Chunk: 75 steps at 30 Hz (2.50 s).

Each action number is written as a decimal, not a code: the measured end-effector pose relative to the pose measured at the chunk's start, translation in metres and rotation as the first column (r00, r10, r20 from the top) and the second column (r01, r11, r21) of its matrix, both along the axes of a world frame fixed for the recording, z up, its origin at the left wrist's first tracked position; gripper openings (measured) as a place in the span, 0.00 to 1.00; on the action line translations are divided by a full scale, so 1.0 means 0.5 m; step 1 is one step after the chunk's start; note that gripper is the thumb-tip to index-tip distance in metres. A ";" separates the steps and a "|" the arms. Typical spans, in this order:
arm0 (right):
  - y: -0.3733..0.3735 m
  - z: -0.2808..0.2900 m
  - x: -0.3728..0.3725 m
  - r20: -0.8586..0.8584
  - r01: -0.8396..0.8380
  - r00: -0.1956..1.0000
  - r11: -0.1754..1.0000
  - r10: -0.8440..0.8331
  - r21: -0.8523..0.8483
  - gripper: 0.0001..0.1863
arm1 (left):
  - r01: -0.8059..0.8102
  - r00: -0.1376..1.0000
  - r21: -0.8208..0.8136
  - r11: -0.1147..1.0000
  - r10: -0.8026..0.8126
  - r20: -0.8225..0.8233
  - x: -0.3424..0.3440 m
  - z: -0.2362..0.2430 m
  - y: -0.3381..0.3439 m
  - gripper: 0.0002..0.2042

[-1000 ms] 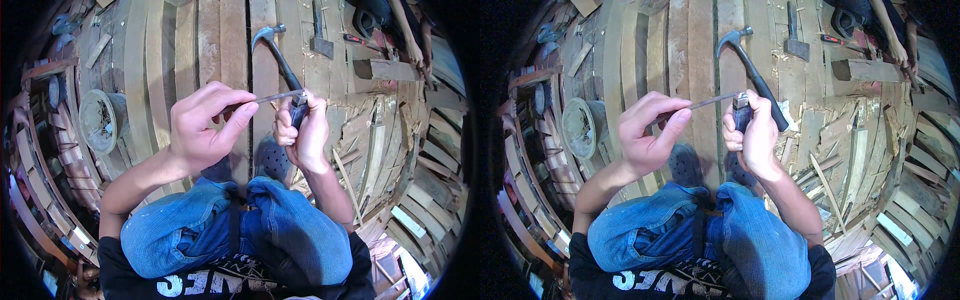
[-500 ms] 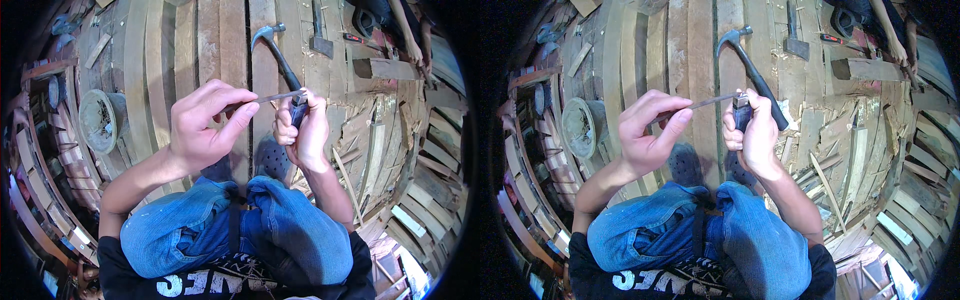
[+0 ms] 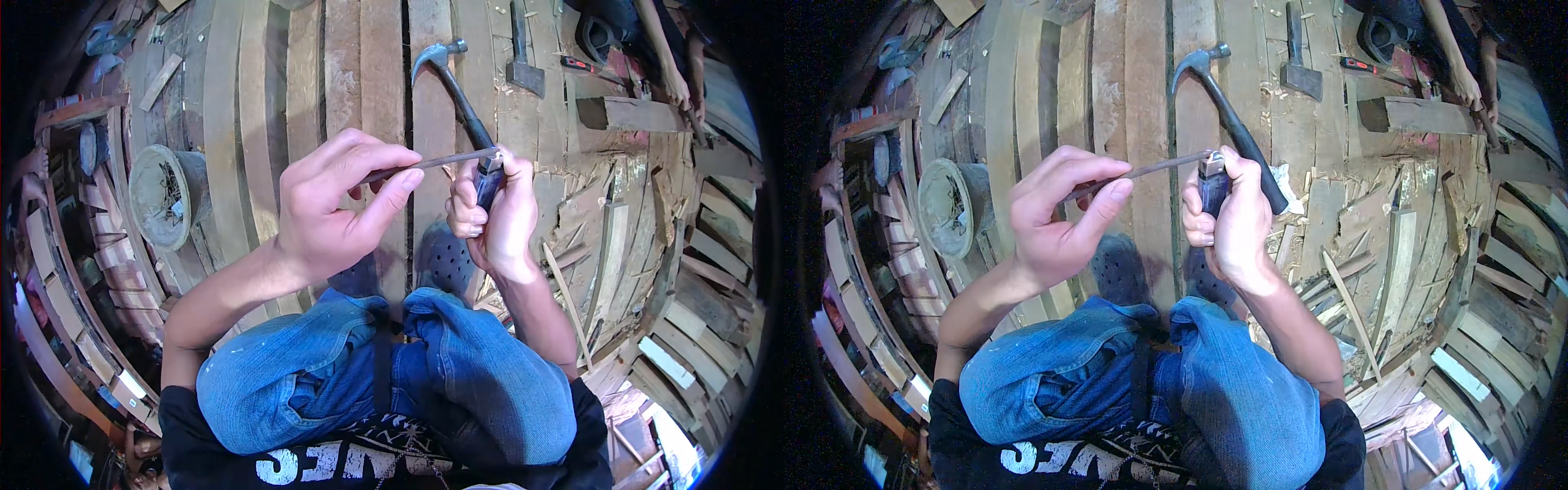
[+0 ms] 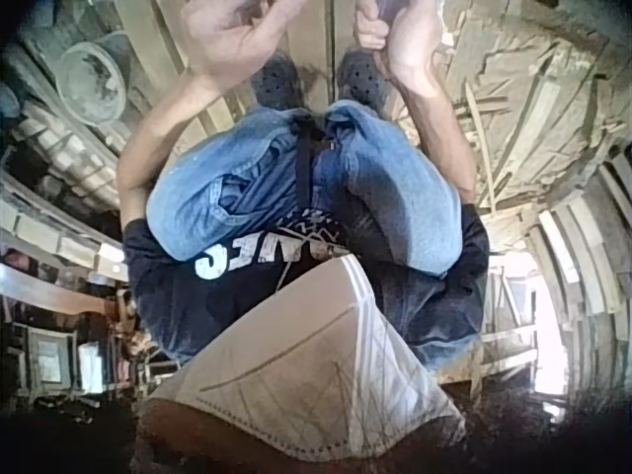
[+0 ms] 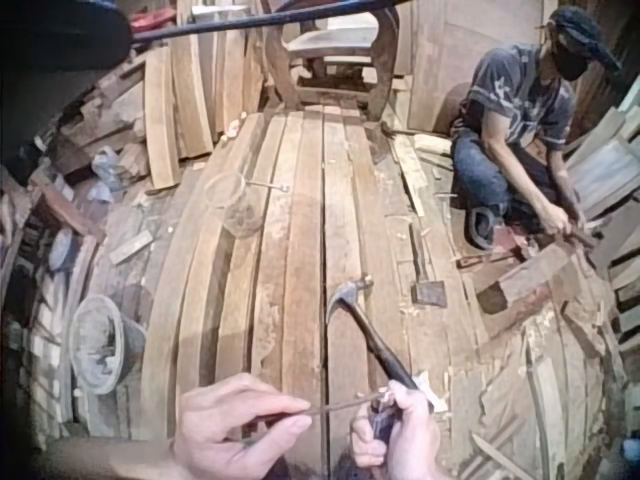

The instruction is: Using a hammer and a file to work on nails and wooden parts in a workshop setting.

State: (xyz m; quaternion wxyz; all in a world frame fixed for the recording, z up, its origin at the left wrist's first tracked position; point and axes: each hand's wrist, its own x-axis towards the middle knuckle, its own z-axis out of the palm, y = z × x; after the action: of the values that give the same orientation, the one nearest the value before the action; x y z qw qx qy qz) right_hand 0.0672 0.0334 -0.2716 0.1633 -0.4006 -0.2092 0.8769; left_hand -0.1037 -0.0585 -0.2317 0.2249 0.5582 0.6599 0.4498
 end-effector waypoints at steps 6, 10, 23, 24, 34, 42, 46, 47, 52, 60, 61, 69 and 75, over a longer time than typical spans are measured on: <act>0.001 -0.003 0.000 -0.062 0.002 0.998 1.000 -0.003 -0.014 0.26 | -0.004 1.000 0.000 1.000 0.004 0.006 0.000 -0.001 0.000 0.08; 0.000 -0.001 -0.001 -0.011 0.071 0.997 0.995 -0.072 -0.072 0.21 | 0.003 1.000 -0.001 1.000 -0.003 0.003 -0.001 -0.003 -0.002 0.08; 0.001 -0.002 -0.001 -0.029 0.054 0.998 0.997 -0.056 -0.062 0.20 | 0.018 0.998 -0.029 0.999 -0.016 0.062 -0.001 -0.006 -0.003 0.08; 0.001 -0.002 -0.001 -0.006 0.070 0.998 0.995 -0.070 -0.077 0.20 | 0.019 0.998 -0.028 0.999 -0.018 0.059 -0.001 -0.005 -0.003 0.08; -0.002 0.005 -0.007 -0.012 0.062 0.998 0.997 -0.062 -0.040 0.22 | 0.003 0.999 0.004 1.000 -0.003 0.046 -0.002 -0.007 -0.001 0.07; -0.001 -0.004 -0.001 -0.036 0.060 0.997 0.996 -0.063 -0.070 0.21 | 0.006 0.999 0.015 1.000 -0.007 0.053 -0.002 -0.006 0.001 0.07; 0.002 -0.007 0.002 -0.102 0.012 0.995 0.999 -0.018 -0.051 0.22 | 0.001 0.999 0.005 1.000 -0.001 0.052 -0.002 -0.007 0.000 0.07; 0.003 -0.006 0.002 -0.125 -0.006 0.992 0.999 0.002 -0.035 0.22 | 0.005 0.999 0.010 1.000 -0.005 0.045 -0.003 -0.007 0.000 0.07; -0.002 0.002 -0.004 0.010 0.055 0.998 0.996 -0.054 -0.065 0.25 | -0.001 0.999 0.010 1.000 0.001 0.039 -0.002 -0.007 -0.001 0.06; 0.002 0.002 -0.001 -0.037 -0.025 0.999 1.000 0.024 -0.015 0.27 | 0.006 0.998 -0.020 1.000 -0.005 0.061 0.000 -0.007 -0.001 0.06; 0.001 0.003 -0.001 -0.020 -0.015 1.000 1.000 0.014 -0.020 0.27 | 0.002 0.998 -0.017 1.000 -0.001 0.058 0.000 -0.007 0.000 0.06; 0.000 0.005 -0.006 -0.014 0.007 1.000 0.999 -0.008 -0.039 0.24 | 0.001 0.999 -0.021 1.000 0.000 0.054 0.000 -0.007 0.001 0.07; -0.003 -0.001 -0.004 0.003 0.033 0.999 0.999 -0.033 -0.033 0.23 | 0.005 0.998 -0.021 1.000 -0.004 0.061 0.000 -0.006 0.002 0.07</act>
State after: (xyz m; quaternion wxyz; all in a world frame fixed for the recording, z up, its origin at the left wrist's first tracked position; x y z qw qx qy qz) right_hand 0.0654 0.0319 -0.2721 0.1710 -0.4077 -0.1883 0.8770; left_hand -0.1039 -0.0576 -0.2350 0.2518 0.5432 0.6563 0.4591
